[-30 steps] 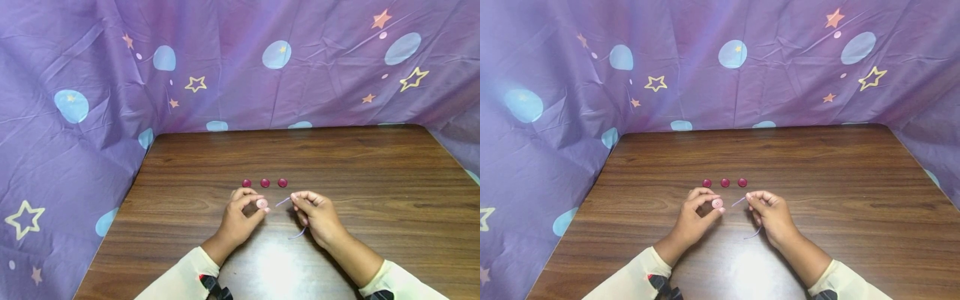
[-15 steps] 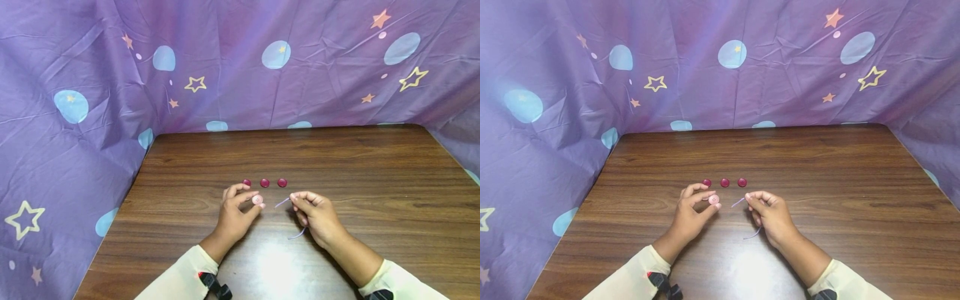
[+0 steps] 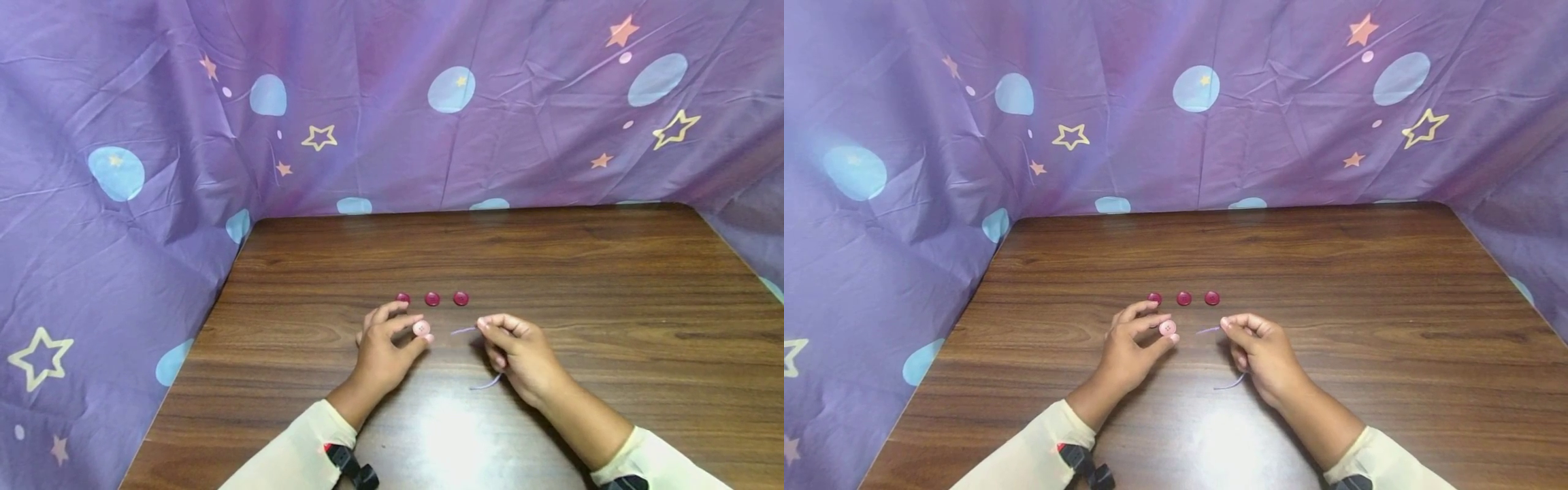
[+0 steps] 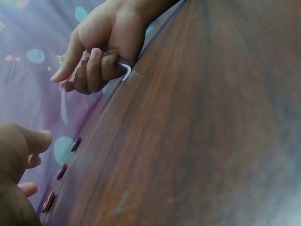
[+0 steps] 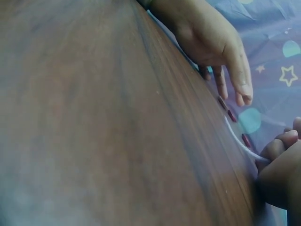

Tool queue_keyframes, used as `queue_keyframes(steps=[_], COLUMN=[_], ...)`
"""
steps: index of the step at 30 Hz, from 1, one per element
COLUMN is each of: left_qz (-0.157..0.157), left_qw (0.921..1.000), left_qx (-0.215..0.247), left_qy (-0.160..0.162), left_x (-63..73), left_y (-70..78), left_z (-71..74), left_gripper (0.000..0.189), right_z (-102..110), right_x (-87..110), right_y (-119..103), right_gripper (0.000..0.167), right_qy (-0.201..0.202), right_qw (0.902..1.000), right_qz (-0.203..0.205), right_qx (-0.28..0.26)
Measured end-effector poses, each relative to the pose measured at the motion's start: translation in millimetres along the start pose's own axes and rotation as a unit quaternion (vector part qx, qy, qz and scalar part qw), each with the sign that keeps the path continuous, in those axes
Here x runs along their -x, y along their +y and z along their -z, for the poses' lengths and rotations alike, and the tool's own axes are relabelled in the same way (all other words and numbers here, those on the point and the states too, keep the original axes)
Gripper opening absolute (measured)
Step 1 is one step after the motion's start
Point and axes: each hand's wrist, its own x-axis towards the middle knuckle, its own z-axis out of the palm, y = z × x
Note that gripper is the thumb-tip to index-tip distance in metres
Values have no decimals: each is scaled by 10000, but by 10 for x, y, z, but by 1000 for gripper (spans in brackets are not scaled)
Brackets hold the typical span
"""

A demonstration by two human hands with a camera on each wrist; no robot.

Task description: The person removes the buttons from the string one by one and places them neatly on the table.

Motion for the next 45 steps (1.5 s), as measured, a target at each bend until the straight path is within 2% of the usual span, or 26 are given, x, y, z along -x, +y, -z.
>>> queue_keyframes(steps=[9, 17, 23, 29, 34, 41, 45], left_qz=[19, 75, 32, -139, -186, -56, -34], left_qw=[9999, 9995, 9990, 9990, 9981, 9965, 9944], left_qx=[-17, -22, -131, -309, -575, -832, -1053], left_qy=[-149, -322, -420, -288, -153, 31, 119], left_x=[-19, -48, -64, -62, -74, -117, -129], left_y=[-3, 4, 13, 20, -1, -121, -142], left_z=[-9, -20, -45, -91, -144, -261, -301], left_gripper=[35, 34, 34, 32, 32, 33, 33], right_z=[119, 317, 425, 475, 487, 476, 467], right_x=[54, 109, 156, 191, 202, 205, 205], right_y=[-12, 9, 45, 45, 26, 16, 16], right_gripper=[24, 38, 24, 13, 15, 17, 16], right_qy=[-377, -902, -940, -1006, -1039, -1101, -1109], right_qw=[9991, 9927, 9923, 9934, 9943, 9935, 9935], right_qz=[29, -8, 28, 70, -101, -165, -91], right_qx=[-208, -803, -812, -554, -215, -253, -238])
